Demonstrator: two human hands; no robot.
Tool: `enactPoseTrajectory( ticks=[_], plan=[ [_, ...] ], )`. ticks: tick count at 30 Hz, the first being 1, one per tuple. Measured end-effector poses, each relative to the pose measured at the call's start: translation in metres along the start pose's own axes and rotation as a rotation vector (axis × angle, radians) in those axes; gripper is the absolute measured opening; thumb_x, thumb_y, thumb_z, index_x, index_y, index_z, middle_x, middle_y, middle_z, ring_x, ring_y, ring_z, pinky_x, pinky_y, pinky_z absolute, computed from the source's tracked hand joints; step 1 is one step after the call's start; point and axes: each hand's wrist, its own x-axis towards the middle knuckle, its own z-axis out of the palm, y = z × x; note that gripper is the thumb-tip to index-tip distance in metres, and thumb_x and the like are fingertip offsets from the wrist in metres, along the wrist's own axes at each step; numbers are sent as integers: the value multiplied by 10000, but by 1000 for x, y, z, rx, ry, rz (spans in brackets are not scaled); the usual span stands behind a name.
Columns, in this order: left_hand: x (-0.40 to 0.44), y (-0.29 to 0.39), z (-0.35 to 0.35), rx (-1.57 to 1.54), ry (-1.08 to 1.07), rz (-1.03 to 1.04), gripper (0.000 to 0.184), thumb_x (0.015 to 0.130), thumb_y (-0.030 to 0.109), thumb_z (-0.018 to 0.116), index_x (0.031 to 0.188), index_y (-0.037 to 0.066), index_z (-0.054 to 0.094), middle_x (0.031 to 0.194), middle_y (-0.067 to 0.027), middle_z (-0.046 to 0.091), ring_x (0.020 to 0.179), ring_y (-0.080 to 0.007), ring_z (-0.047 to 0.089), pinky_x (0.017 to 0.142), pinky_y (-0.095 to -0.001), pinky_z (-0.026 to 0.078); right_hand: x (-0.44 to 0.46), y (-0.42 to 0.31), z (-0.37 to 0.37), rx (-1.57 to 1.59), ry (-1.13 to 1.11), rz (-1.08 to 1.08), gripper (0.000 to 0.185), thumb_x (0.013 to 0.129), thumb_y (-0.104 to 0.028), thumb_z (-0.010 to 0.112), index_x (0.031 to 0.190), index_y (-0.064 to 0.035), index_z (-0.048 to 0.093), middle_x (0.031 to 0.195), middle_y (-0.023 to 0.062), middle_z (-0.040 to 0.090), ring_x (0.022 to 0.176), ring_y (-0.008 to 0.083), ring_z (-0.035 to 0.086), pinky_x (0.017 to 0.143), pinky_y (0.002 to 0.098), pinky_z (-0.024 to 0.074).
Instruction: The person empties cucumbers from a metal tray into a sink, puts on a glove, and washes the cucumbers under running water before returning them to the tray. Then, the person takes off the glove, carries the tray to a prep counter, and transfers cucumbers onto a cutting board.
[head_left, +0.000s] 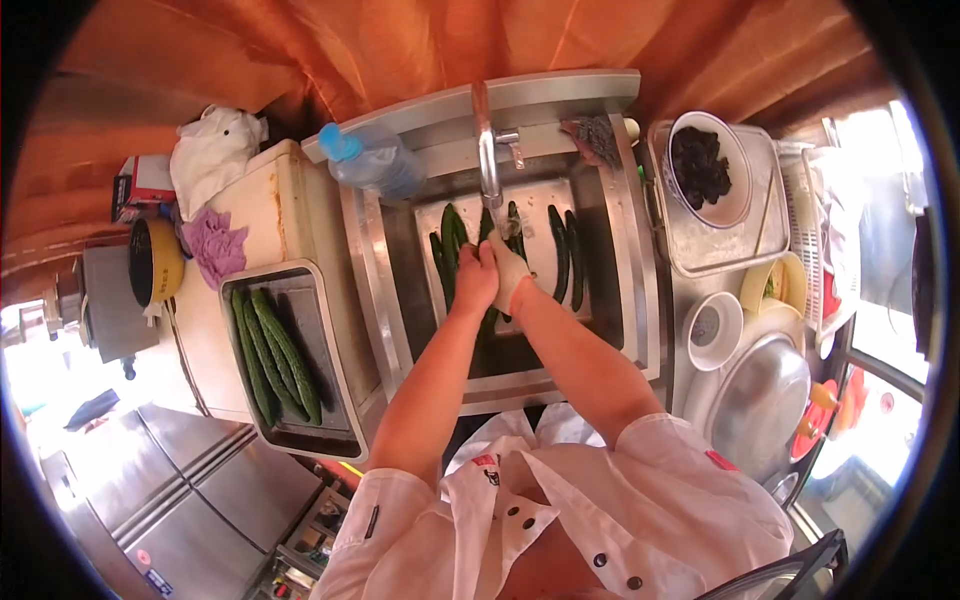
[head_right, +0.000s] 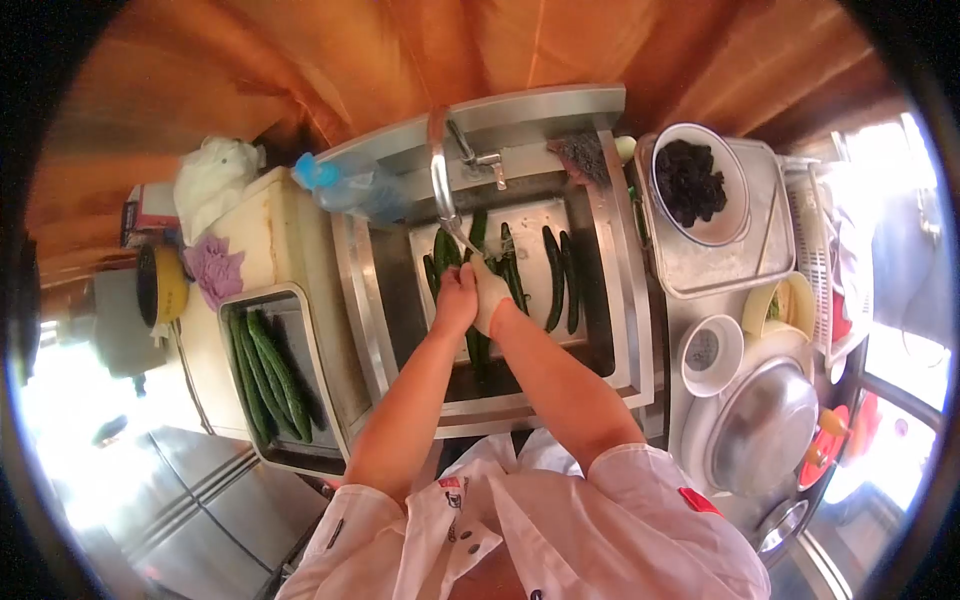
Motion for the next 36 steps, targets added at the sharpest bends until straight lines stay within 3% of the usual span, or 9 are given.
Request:
enactPoseTrajectory(
  ticks=[3,7,12,14,19,22,28,31,36],
  plan=[
    [-39,-13,-15,175,93,254,495,1041,432,399,1268,-6,446,1067,-366,640,1031,-531,608,887,-569,486,26,-6,0,-39,25,-14,424,1016,-494,524,977,-83,620,863,85,625,769,227,596,716,410,502],
    [-114,-35,-38,216,-30,216,450,1036,405,456,1271,22,456,1023,-352,650,977,-537,620,853,-583,496,54,-42,-12,-121,-13,46,364,1008,-426,560,928,-76,617,768,91,603,653,235,586,633,430,504],
    [-76,-53,-46,215,58,225,414,1033,390,466,1241,32,469,963,-331,662,908,-522,636,792,-580,507,-31,20,44,-295,179,-50,381,1019,-370,495,818,-54,566,754,82,594,627,229,549,631,400,483],
    [-87,-38,-52,342,40,154,417,1032,399,471,1222,28,482,911,-308,664,900,-520,639,803,-555,509,20,14,6,-369,111,-50,362,1017,-357,504,835,-53,581,783,82,606,619,238,546,662,387,485],
    [-136,-31,-68,499,36,414,349,988,333,575,1167,43,497,826,-233,676,718,-418,676,607,-532,526,35,-39,14,-182,55,-95,291,1027,-337,522,935,-68,583,790,77,590,679,216,579,626,349,485],
    [-99,-38,-61,670,178,513,337,964,342,602,1113,64,485,820,-169,657,691,-382,663,570,-485,535,-34,7,49,-380,14,-80,313,1035,-342,495,904,-67,565,754,56,568,631,207,540,612,358,462],
    [-135,-51,-71,703,150,674,413,899,316,694,1167,43,537,880,-133,658,741,-341,668,604,-443,547,13,-25,19,-193,3,-177,289,1012,-326,537,928,-54,582,728,51,519,620,179,505,600,312,462],
    [-143,-60,-73,686,163,687,476,847,307,745,1190,33,561,922,-129,660,811,-336,666,681,-437,554,1,-43,35,-151,144,-45,302,1033,-273,450,824,-59,489,698,71,443,551,207,444,459,376,389],
    [-153,-74,-78,686,157,612,450,800,284,777,1135,48,594,1005,-149,638,916,-342,643,762,-457,538,19,-51,26,-120,-24,144,306,1042,-282,431,815,-90,503,752,98,505,632,257,516,588,391,533]
  ],
)
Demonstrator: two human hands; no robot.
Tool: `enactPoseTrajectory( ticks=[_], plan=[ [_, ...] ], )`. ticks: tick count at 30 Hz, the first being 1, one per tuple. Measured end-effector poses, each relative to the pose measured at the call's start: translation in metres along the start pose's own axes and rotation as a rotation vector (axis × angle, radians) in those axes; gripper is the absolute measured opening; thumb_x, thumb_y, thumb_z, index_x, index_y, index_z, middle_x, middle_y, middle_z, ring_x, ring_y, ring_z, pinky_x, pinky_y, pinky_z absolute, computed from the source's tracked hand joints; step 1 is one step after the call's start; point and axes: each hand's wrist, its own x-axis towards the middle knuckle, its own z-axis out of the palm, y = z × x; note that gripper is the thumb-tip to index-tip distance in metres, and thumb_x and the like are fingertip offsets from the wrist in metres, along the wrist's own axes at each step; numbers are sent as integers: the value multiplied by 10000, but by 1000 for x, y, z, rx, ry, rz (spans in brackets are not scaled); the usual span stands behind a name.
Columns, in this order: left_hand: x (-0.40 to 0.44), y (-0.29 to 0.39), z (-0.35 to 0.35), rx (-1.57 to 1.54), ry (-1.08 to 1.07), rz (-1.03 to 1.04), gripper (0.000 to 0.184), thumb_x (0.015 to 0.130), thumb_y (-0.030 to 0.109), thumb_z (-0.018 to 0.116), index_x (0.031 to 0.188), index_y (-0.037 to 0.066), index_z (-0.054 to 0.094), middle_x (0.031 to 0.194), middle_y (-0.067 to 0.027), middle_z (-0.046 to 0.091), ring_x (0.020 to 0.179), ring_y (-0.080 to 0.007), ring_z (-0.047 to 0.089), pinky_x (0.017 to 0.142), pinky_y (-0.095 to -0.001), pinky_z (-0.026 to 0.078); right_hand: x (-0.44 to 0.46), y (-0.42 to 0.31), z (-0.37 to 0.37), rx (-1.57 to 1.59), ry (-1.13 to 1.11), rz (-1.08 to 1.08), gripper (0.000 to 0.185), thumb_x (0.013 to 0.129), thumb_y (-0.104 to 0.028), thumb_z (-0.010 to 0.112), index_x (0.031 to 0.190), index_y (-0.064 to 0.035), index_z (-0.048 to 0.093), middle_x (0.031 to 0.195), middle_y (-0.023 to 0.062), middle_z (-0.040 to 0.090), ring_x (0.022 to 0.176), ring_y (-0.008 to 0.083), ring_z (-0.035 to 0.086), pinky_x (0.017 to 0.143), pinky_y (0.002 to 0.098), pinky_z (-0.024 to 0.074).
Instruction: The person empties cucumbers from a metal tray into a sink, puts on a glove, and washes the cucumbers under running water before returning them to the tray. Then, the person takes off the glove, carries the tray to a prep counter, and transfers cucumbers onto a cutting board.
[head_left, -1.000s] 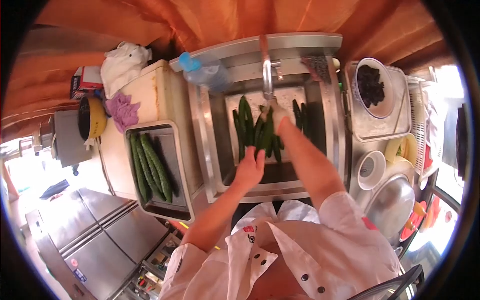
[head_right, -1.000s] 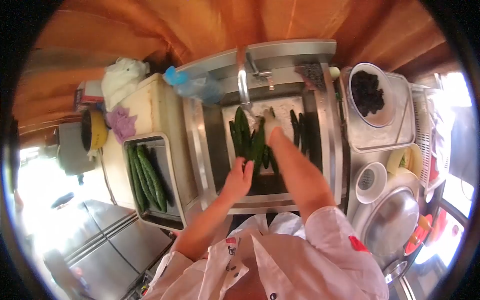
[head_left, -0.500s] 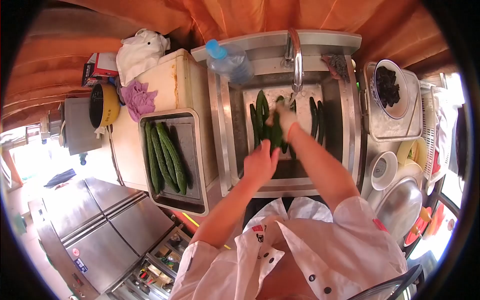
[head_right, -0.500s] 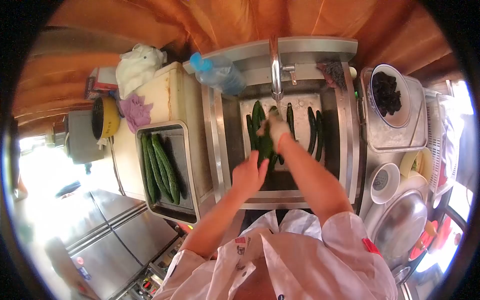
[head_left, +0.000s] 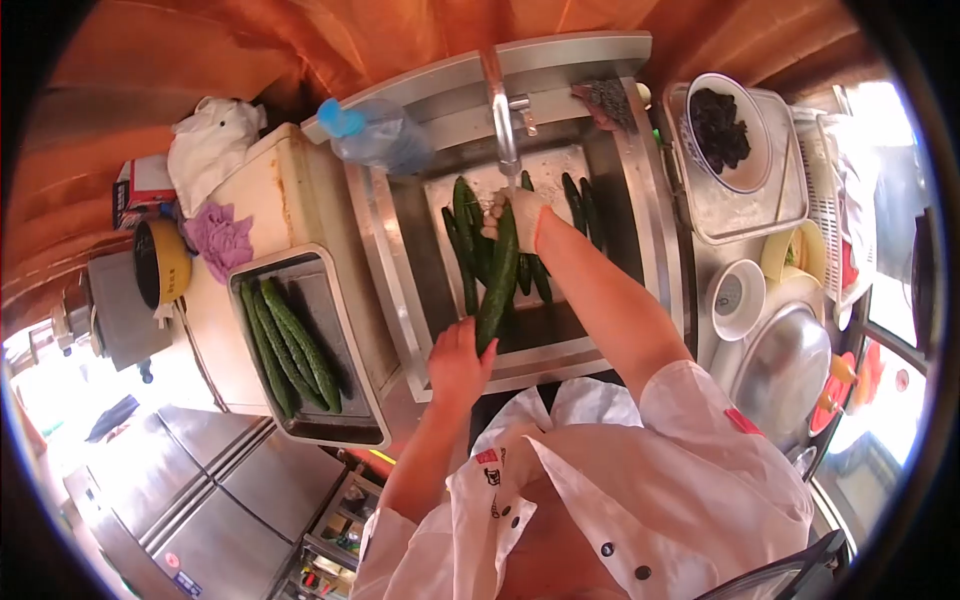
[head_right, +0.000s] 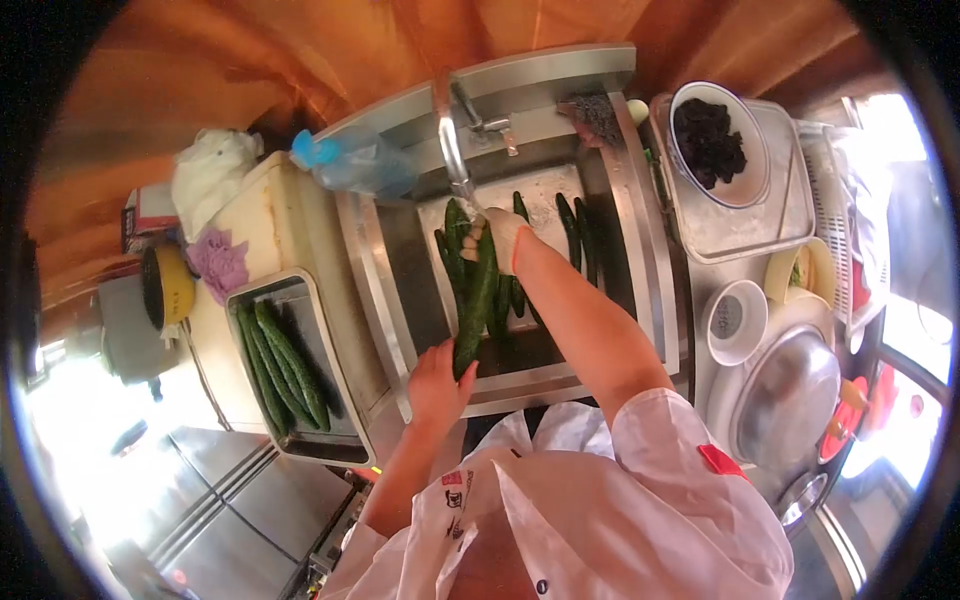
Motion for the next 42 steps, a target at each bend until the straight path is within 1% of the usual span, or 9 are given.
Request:
enactPoseTrajectory(
  ticks=[5,17,20,24,26,31,36,40,42],
  plan=[
    [1,-21,-2,95,45,-140,371,759,215,783,1027,56,581,974,-145,584,875,-374,625,734,-472,537,-33,1,20,156,-150,81,345,1050,-331,419,845,-83,545,946,155,626,881,283,584,883,494,495],
    [3,-26,11,-73,-83,-353,541,815,156,745,1270,53,472,1107,-245,628,996,-446,647,805,-528,529,-50,9,10,350,-48,22,212,985,-209,507,815,-84,532,746,103,549,698,272,569,787,501,555],
    [4,-12,-10,-128,-134,-385,505,855,175,726,1281,31,497,1071,-247,652,979,-442,656,808,-518,525,-65,5,0,484,-376,18,252,1007,-259,505,822,-88,515,733,93,545,667,266,545,849,498,541],
    [-17,6,-65,-196,-36,-390,470,889,221,729,1254,-3,535,1033,-215,664,935,-407,675,795,-476,526,43,12,-113,257,-66,86,543,1043,-475,401,1316,-28,546,1348,162,596,1140,350,608,1000,515,468],
    [-31,14,-102,-290,-53,-658,502,898,243,736,1273,-12,522,1034,-209,651,948,-347,670,804,-444,523,35,-2,-130,-666,424,23,661,1013,-535,416,1415,-16,489,1483,176,499,1254,370,573,995,518,474],
    [-90,-35,-130,-127,286,-689,570,931,227,699,1348,-67,444,1061,-263,606,997,-374,635,861,-435,509,42,12,-187,-1630,777,172,687,980,-531,470,1420,-4,502,1494,227,462,1249,401,577,937,534,506],
    [-116,-75,-131,93,102,-579,620,988,272,608,1439,-64,347,1274,-315,495,1193,-476,486,1037,-518,386,49,39,-172,-2302,841,137,491,966,-371,576,1351,-68,603,1485,158,499,1227,348,599,973,484,509],
    [-47,-27,-133,301,246,-367,558,976,249,614,1411,-43,420,1306,-305,476,1215,-462,471,1051,-529,373,77,66,-206,-1365,1239,-224,518,927,-435,616,1229,-15,607,1313,224,588,1161,423,615,936,489,519],
    [-8,-17,-120,147,156,-233,479,959,224,631,1346,-27,504,1266,-264,529,1207,-432,497,1053,-510,383,72,59,-212,-1664,906,-94,591,873,-477,681,1208,5,612,1225,231,641,1110,385,647,913,445,533]
  ],
)
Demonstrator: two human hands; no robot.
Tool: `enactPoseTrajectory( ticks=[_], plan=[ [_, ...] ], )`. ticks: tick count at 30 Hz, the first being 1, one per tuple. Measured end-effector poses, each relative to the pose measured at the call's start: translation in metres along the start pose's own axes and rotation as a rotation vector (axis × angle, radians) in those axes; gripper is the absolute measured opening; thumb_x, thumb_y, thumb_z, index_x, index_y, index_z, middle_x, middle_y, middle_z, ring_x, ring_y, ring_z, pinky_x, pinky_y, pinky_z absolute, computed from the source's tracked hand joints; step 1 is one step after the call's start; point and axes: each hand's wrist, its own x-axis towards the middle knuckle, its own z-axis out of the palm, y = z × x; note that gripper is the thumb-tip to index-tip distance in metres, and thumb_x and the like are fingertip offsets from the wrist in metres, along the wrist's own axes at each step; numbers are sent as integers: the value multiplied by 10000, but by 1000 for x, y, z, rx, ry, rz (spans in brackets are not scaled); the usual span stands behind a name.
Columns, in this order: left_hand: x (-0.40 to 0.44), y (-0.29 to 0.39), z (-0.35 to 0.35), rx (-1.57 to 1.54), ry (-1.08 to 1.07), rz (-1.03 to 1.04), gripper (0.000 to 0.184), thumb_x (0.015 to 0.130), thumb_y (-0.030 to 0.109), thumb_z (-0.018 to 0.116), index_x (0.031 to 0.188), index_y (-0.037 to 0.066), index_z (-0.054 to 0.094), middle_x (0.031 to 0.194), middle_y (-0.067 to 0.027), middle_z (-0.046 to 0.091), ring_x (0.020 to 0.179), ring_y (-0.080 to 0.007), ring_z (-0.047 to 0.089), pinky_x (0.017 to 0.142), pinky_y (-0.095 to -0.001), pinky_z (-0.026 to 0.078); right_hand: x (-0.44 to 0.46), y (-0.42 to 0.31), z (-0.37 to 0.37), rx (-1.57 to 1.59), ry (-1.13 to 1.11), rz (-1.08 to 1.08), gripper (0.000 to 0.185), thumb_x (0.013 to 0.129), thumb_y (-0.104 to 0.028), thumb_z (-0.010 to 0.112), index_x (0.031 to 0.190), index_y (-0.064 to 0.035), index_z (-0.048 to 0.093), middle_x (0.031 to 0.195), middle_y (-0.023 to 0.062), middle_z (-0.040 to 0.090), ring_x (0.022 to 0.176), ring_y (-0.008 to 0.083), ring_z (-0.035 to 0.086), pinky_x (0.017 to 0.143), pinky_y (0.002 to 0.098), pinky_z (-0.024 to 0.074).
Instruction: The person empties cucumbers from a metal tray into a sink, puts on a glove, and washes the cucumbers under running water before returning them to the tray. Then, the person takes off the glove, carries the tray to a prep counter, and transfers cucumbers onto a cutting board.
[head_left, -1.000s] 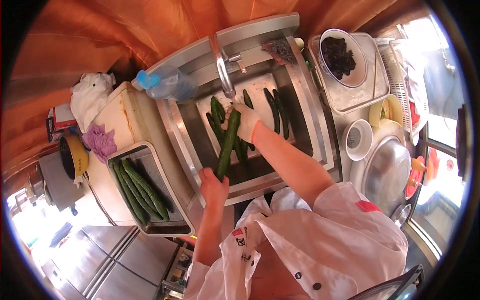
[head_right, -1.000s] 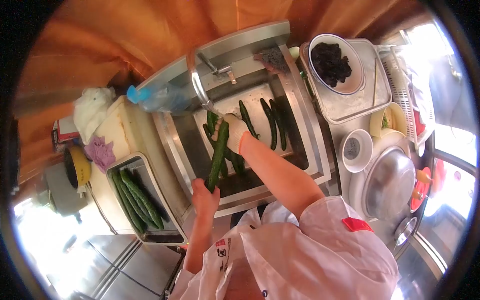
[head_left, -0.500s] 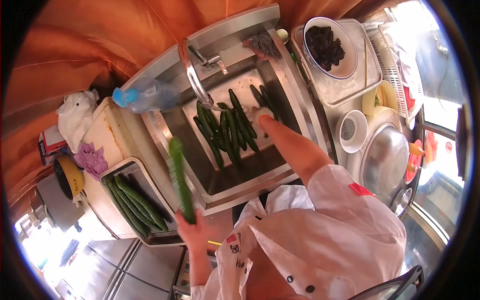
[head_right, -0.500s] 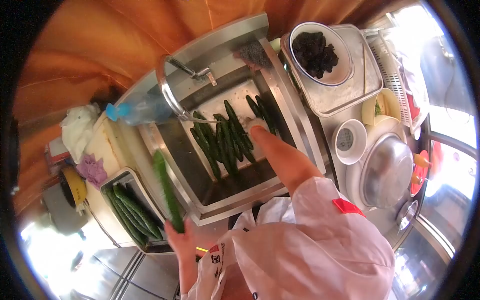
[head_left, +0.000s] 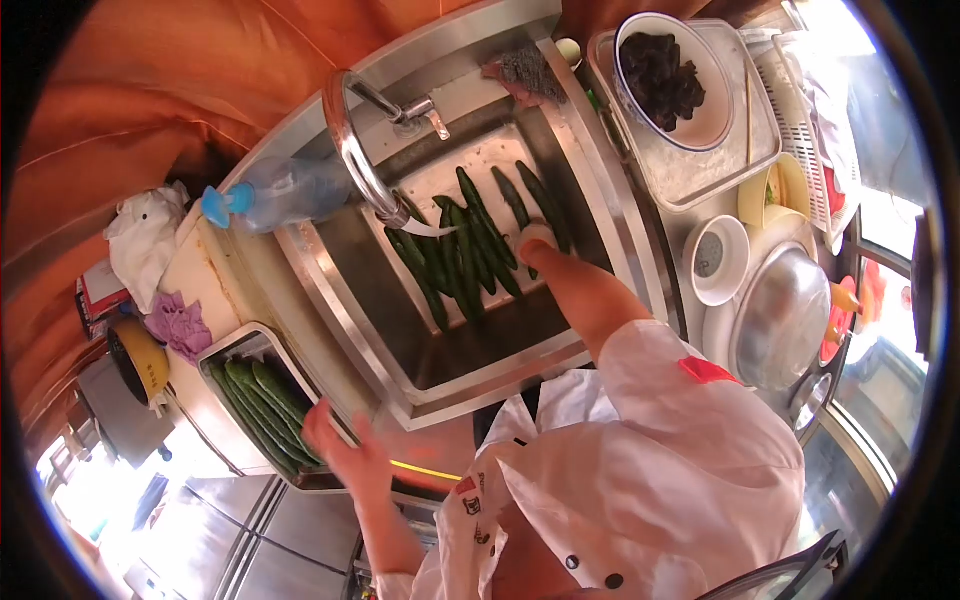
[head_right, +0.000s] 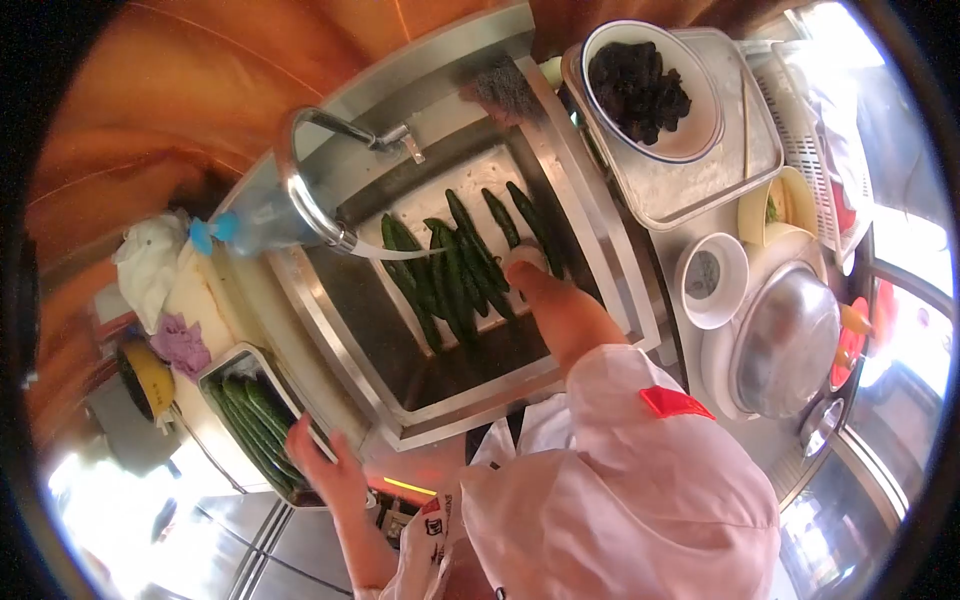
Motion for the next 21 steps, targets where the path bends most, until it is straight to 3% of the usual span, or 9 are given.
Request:
enactPoseTrajectory(
  ticks=[5,7,10,12,13,15,17,20,21],
  plan=[
    [104,75,114,-670,-314,230,305,952,105,600,1244,18,590,1210,-209,604,1111,-355,616,920,-396,509,6,2,-13,96,-100,-231,445,879,-317,673,1196,-8,626,1164,247,670,1067,343,670,897,397,531],
    [147,100,159,-570,-280,283,321,949,79,575,1264,16,568,1208,-219,606,1107,-385,603,935,-422,496,-27,3,-50,519,-127,-319,358,855,-113,629,1200,-22,641,1169,222,667,1080,358,656,915,385,511],
    [190,107,206,-376,-212,574,442,878,94,583,1314,43,528,1323,-208,556,1253,-402,521,1034,-461,437,-52,-3,-94,555,-139,-437,388,832,-71,641,1217,-25,638,1204,210,652,1121,355,634,954,384,492],
    [199,111,207,351,-458,761,533,835,177,634,1339,52,514,1411,-207,503,1332,-390,467,1084,-450,414,-65,-6,-123,575,-165,-520,428,814,-38,655,1241,-34,629,1247,201,635,1166,351,610,996,390,473],
    [210,113,205,345,-698,695,563,852,252,643,1349,31,501,1390,-232,531,1319,-398,494,1092,-444,422,-69,-6,-134,500,-79,-592,442,815,-49,666,1254,-38,621,1257,199,631,1179,362,600,1017,400,463],
    [216,103,206,233,-819,663,555,879,278,634,1348,19,492,1357,-248,556,1294,-412,516,1084,-445,431,-82,-9,-151,442,8,-655,456,817,-60,678,1268,-42,614,1267,197,628,1192,372,590,1038,410,453],
    [211,104,202,48,-872,561,568,950,373,600,1341,-17,469,1238,-288,619,1210,-450,572,1024,-478,464,-90,-15,-163,253,349,-614,455,851,-150,677,1283,-29,600,1272,196,627,1197,390,584,1055,431,450],
    [194,127,183,-7,-753,313,584,960,405,590,1336,-26,473,1250,-313,599,1212,-456,562,999,-508,463,-87,-58,-129,327,407,-261,468,918,-302,629,1283,-11,600,1259,200,634,1151,364,616,1027,416,460],
    [191,118,196,-106,-745,253,528,994,393,523,1299,-36,483,1217,-340,596,1193,-472,564,981,-519,465,-99,-68,-142,717,74,-164,498,938,-378,601,1262,0,612,1233,197,648,1123,336,626,991,410,469]
  ],
)
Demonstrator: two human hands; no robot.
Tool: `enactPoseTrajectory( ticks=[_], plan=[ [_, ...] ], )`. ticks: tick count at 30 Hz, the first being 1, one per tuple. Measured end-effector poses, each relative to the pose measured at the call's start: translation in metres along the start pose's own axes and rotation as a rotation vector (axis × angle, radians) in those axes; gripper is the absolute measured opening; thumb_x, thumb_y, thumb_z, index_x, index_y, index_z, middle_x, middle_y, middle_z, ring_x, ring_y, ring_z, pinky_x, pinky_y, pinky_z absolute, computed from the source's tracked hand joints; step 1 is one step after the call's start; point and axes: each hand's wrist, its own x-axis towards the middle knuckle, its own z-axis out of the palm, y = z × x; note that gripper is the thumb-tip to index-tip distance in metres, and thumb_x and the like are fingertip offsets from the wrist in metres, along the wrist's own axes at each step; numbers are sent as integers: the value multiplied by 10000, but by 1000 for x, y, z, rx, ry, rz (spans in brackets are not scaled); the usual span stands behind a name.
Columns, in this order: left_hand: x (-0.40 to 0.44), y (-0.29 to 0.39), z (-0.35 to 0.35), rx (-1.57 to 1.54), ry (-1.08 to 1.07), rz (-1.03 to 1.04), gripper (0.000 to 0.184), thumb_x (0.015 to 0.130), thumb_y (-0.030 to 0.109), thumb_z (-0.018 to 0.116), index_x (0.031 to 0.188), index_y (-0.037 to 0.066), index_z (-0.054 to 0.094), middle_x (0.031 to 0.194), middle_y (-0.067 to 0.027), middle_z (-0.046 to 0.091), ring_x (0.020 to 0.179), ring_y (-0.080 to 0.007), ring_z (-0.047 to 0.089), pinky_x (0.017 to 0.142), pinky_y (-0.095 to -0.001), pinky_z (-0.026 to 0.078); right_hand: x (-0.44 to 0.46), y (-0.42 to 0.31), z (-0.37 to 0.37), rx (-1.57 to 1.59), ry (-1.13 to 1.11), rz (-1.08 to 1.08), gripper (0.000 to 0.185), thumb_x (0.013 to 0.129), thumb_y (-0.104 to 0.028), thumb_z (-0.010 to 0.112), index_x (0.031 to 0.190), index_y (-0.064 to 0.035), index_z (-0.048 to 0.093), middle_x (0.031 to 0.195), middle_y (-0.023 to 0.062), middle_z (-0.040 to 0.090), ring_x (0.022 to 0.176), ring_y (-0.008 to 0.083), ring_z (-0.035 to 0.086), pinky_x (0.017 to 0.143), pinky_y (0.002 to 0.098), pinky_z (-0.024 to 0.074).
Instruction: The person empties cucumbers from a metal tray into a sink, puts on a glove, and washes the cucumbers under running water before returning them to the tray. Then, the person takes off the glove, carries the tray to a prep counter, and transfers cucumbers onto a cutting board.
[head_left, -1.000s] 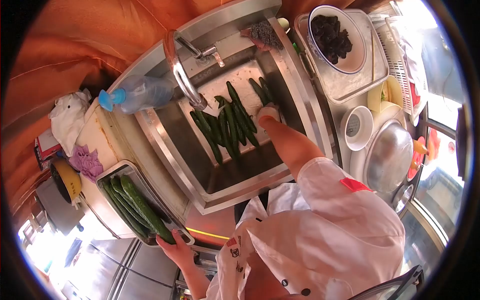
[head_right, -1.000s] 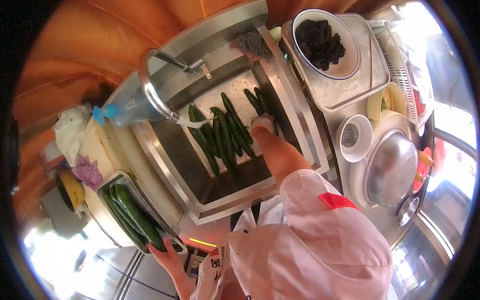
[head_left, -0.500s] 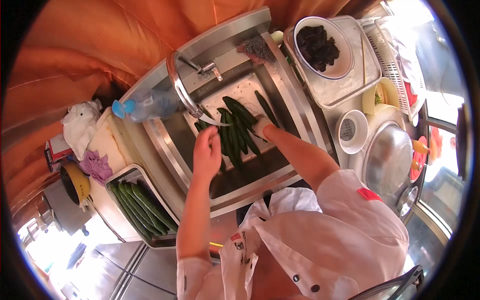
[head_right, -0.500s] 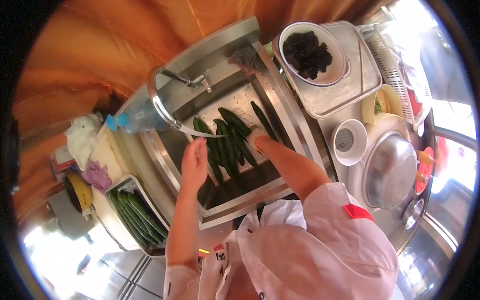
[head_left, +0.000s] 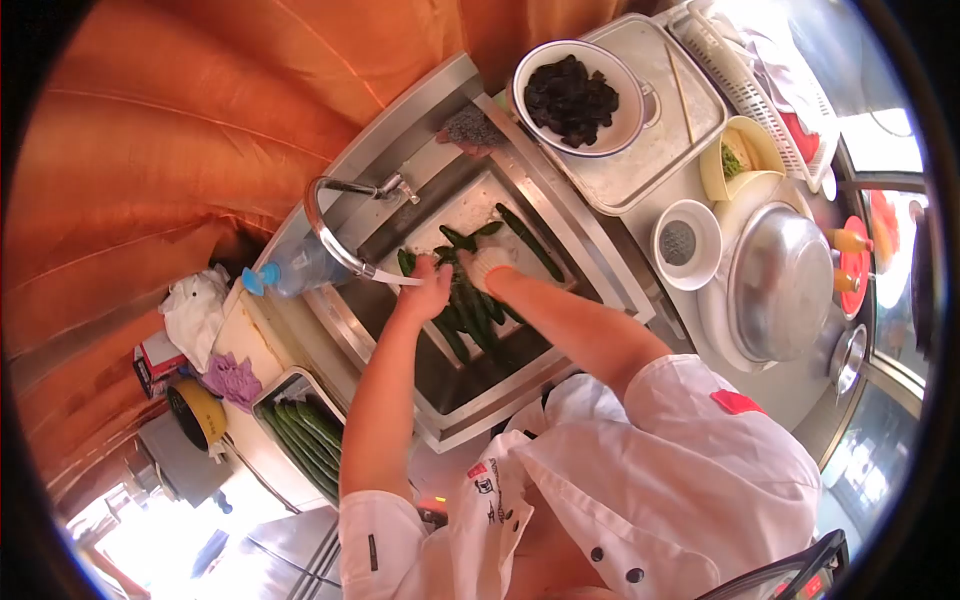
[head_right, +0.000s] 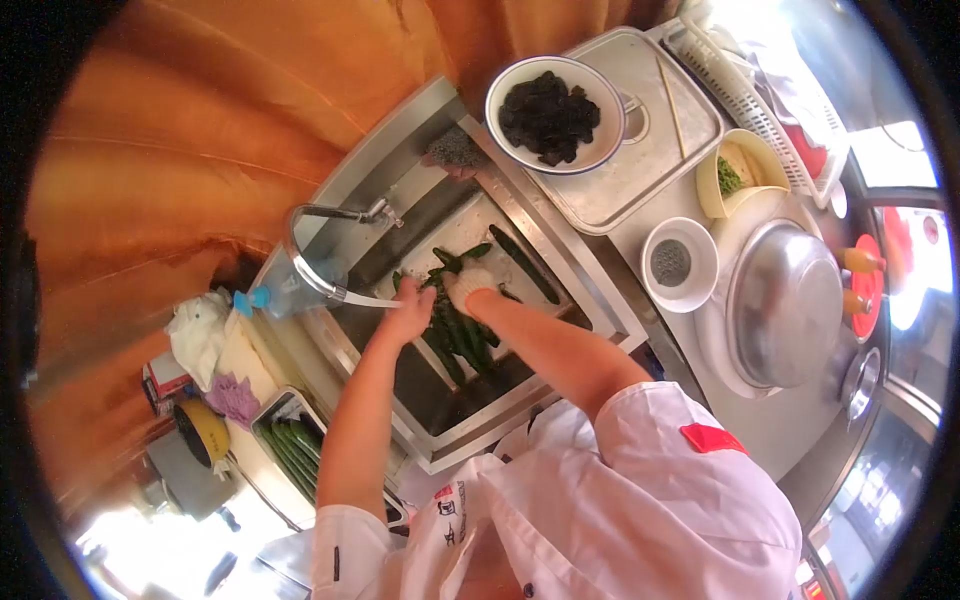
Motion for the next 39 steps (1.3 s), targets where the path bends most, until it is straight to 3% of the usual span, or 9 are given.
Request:
enactPoseTrajectory(
  ticks=[3,7,10,13,19,21,25,33,39],
  plan=[
    [-20,16,11,-9,108,-64,442,1027,345,428,1219,-45,508,1218,-352,579,1150,-495,567,958,-531,464,-7,-24,44,1231,-496,473,585,972,-503,552,1221,19,646,1177,180,677,1051,249,636,890,403,487],
    [-80,16,37,-216,320,-13,366,1031,278,366,1113,-33,543,1171,-309,565,1077,-513,537,923,-525,444,3,-42,59,925,-339,331,319,1015,-303,552,1000,-10,677,903,140,666,768,222,620,738,377,517],
    [-142,42,41,-892,255,-326,244,1037,288,470,1084,53,518,1033,-103,561,945,-193,563,769,-366,511,49,-26,26,1295,-205,446,280,1003,-198,561,1082,57,647,937,144,691,772,263,665,595,366,540],
    [-135,19,42,-869,239,-366,241,1031,299,485,1083,66,521,1042,-85,554,932,-171,542,779,-355,511,62,1,100,179,80,5,415,1016,-357,537,1050,35,667,954,181,709,776,292,679,683,450,538],
    [-154,18,38,-987,245,-408,281,1031,369,475,1116,101,492,1010,-82,539,819,-182,529,688,-319,485,-23,-37,74,654,-214,47,471,987,-427,548,914,10,707,891,131,712,877,283,676,775,402,517],
    [-172,-1,61,-978,258,-379,295,1035,391,463,1113,108,493,939,-63,544,719,-156,520,579,-274,422,46,-9,62,-552,-74,-468,444,1007,-384,516,908,4,708,841,109,699,811,285,675,753,405,513],
    [-160,11,51,-1133,300,-413,289,1038,379,479,1127,105,480,1042,-51,524,806,-156,525,615,-249,440,-46,-52,57,798,22,171,445,1002,-414,500,885,-24,682,770,107,657,672,250,630,642,374,498],
    [-200,-28,67,-1053,334,-301,287,1051,409,485,1122,132,493,1033,-5,526,797,-111,541,574,-239,441,-51,-45,53,1036,-262,177,519,1028,-420,445,1197,40,614,914,203,675,801,315,632,743,446,499],
    [-235,-23,58,-602,436,-197,250,1067,289,471,1118,49,517,794,-67,575,677,-152,582,638,-308,494,-63,-77,30,1243,-443,466,340,992,-366,465,865,-69,575,717,110,546,629,274,543,523,447,447]
  ],
)
